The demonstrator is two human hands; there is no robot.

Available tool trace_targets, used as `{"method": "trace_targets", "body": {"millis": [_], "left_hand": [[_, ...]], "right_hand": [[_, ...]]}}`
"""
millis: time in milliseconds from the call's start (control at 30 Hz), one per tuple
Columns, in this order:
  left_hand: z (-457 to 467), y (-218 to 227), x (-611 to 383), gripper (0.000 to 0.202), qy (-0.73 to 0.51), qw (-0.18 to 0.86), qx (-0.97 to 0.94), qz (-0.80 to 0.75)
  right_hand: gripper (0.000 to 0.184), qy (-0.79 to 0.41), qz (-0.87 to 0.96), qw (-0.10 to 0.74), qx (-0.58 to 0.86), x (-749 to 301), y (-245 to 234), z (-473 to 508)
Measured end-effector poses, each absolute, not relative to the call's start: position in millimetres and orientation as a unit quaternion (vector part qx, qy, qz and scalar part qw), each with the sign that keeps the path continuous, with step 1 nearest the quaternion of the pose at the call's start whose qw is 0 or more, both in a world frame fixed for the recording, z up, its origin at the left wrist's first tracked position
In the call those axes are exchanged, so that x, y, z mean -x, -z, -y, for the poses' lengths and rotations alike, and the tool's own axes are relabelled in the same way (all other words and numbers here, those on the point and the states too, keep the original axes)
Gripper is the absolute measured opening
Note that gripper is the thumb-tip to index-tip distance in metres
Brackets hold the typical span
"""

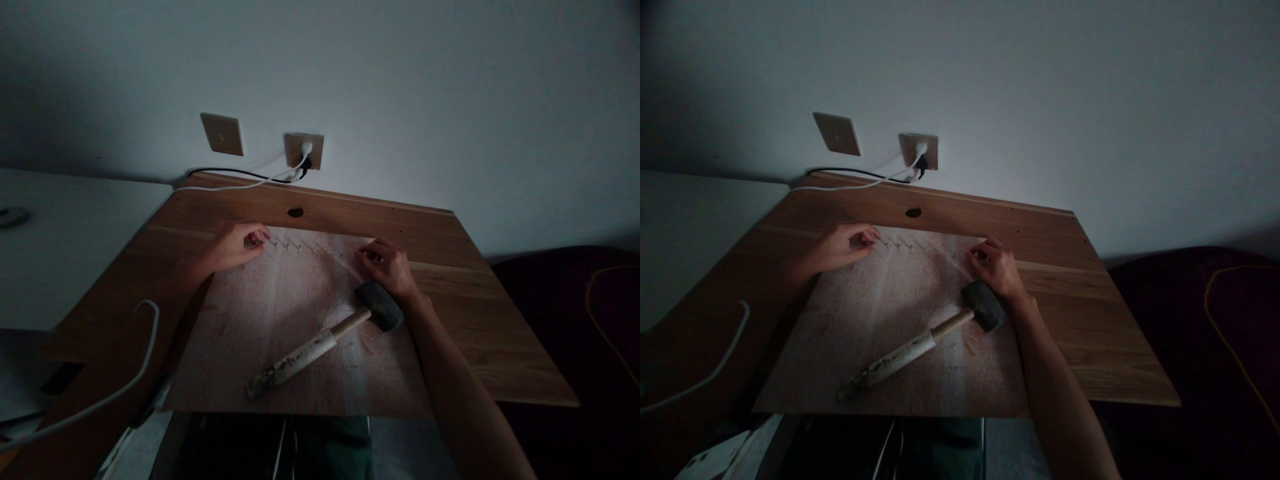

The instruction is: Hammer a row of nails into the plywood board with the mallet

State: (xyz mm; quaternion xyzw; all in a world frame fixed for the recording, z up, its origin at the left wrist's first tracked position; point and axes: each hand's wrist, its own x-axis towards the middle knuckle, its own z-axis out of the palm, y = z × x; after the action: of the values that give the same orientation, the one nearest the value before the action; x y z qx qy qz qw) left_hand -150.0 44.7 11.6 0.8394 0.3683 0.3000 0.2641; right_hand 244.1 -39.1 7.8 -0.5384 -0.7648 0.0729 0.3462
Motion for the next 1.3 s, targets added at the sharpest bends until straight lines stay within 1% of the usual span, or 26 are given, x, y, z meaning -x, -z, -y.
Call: {"method": "trace_targets", "body": {"millis": [133,367,1033,1300], "left_hand": [[-43.6,-14.4,149.9,0.014,-0.297,0.262,-0.84,-0.371],[-43.8,-16.5,151.0,0.013,-0.29,0.267,-0.842,-0.369],[-38.0,-19.8,144.8,0.009,-0.306,0.202,-0.85,-0.379],[-41.4,-15.4,146.2,0.019,-0.314,0.202,-0.838,-0.398]], "right_hand": [[0.031,-0.095,0.773,0.326,0.536,-243.8,-8.1,39.4],[0.034,-0.085,0.77,0.328,0.541,-244.2,-8.5,38.7],[0.029,-0.084,0.771,0.329,0.539,-243.4,-12.1,40.1],[0.03,-0.077,0.77,0.331,0.539,-244.8,-8.6,38.4]]}}
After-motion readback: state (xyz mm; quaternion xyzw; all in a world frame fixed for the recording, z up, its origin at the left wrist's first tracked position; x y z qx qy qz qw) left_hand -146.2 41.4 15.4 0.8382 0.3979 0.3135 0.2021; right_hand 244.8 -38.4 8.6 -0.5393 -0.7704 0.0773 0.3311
